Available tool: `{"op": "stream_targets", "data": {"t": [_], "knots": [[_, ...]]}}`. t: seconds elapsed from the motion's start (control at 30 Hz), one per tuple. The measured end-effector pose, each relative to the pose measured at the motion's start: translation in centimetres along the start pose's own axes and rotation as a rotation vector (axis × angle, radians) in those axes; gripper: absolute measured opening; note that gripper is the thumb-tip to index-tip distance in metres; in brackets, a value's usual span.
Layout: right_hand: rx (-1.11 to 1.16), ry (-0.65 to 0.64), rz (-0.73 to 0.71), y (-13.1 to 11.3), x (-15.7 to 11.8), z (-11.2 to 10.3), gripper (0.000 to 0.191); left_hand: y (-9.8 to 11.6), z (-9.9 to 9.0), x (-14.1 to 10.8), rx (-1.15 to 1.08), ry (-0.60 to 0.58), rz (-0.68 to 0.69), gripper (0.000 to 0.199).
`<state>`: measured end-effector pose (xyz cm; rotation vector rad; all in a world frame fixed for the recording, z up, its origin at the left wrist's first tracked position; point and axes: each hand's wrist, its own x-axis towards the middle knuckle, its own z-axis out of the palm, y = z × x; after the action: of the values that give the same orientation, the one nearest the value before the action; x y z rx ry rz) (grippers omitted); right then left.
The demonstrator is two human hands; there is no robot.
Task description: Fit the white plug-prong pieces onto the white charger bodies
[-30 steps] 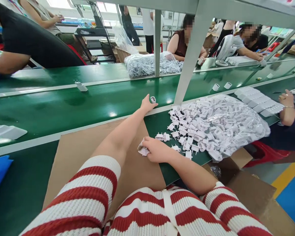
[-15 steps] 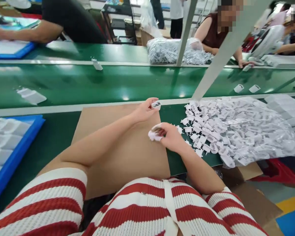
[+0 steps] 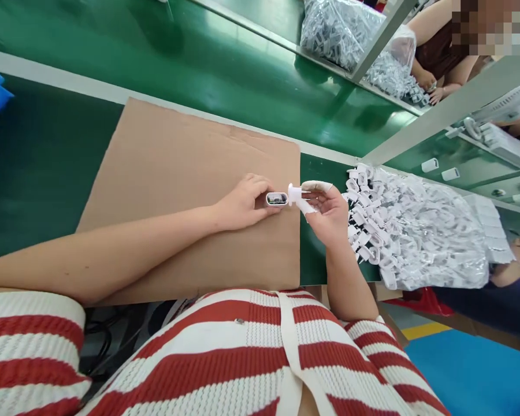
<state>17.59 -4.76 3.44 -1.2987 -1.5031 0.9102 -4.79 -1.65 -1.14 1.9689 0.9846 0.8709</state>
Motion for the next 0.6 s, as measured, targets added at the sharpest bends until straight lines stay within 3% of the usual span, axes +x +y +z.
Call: {"op": "stream_targets", "data": {"t": [0.13, 0.2, 0.3, 0.5, 0.6], "knots": [[-0.247, -0.026, -0.244, -0.3, -0.2, 0.0, 0.019, -0.1, 0.0, 0.4, -0.076, -0.022, 0.014, 0.035], [-0.373, -0.108, -0.345, -0.1, -0.2, 0.1, 0.024, -0.1, 0.1, 0.4, -0.126, -0.006, 0.007, 0.035], [-0.485, -0.155, -0.379, 0.5, -0.2, 0.4, 0.037, -0.2, 0.2, 0.5, -0.171, -0.003, 0.01, 0.032], [-0.518, -0.045, -0.454, 0.9, -0.2, 1.3, 0.024, 0.2, 0.0, 0.7, -0.229, 0.017, -0.006, 0.025], [-0.596, -0.061, -0.469, 0.8, -0.1, 1.7, 0.026, 0.2, 0.0, 0.7, -0.241, 0.019, -0.016, 0.026]]}}
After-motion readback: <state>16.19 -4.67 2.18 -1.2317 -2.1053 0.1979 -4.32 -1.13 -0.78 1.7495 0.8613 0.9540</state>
